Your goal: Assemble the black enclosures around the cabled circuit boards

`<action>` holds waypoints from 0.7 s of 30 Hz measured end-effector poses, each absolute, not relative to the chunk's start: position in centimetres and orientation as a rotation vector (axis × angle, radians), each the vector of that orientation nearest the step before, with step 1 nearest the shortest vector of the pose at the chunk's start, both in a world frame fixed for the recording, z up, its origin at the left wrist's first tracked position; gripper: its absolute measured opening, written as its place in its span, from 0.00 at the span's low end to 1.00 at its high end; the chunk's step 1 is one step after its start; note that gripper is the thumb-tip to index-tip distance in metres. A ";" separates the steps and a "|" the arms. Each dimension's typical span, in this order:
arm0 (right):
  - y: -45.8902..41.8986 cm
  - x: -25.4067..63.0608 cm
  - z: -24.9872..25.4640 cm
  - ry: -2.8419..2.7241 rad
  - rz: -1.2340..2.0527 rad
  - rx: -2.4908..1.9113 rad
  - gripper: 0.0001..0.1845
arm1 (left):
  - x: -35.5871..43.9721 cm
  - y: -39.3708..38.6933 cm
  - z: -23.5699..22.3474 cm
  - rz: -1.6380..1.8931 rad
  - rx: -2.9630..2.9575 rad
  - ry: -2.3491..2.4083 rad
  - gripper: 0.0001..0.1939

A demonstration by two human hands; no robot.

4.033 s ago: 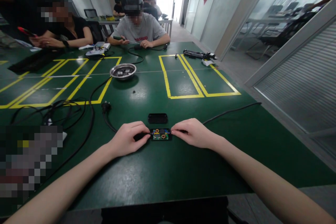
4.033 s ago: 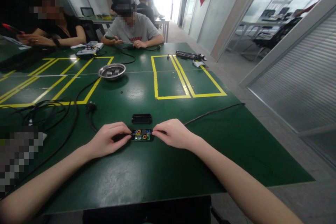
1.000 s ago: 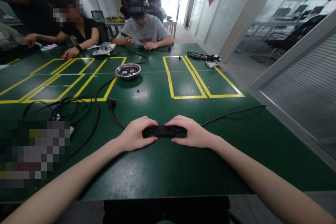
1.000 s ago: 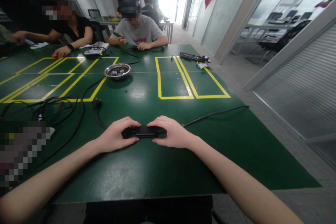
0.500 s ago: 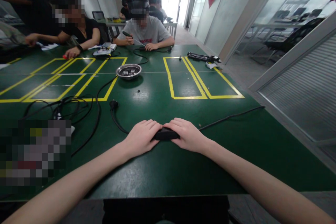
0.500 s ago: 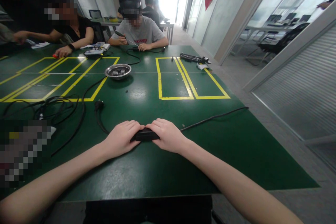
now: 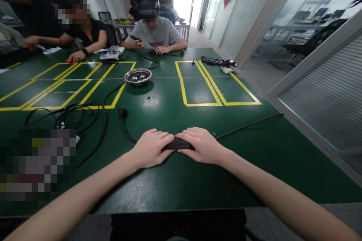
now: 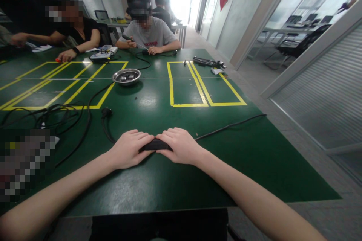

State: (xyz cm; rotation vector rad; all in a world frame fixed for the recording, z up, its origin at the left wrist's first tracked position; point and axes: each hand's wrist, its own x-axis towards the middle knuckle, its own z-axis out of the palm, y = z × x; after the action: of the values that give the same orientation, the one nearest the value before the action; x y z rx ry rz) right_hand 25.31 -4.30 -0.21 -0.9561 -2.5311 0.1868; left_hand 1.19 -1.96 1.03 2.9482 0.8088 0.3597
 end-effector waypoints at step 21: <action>-4.7 25.5 -0.5 -2.409 0.106 -1.041 0.21 | 0.8 -1.2 0.3 0.552 3.009 0.787 0.15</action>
State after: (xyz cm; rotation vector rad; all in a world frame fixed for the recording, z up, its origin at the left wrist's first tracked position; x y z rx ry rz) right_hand 25.48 -4.75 -0.49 -1.0411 -2.4094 0.1059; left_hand 0.77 -1.22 0.29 3.0088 0.7875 0.5520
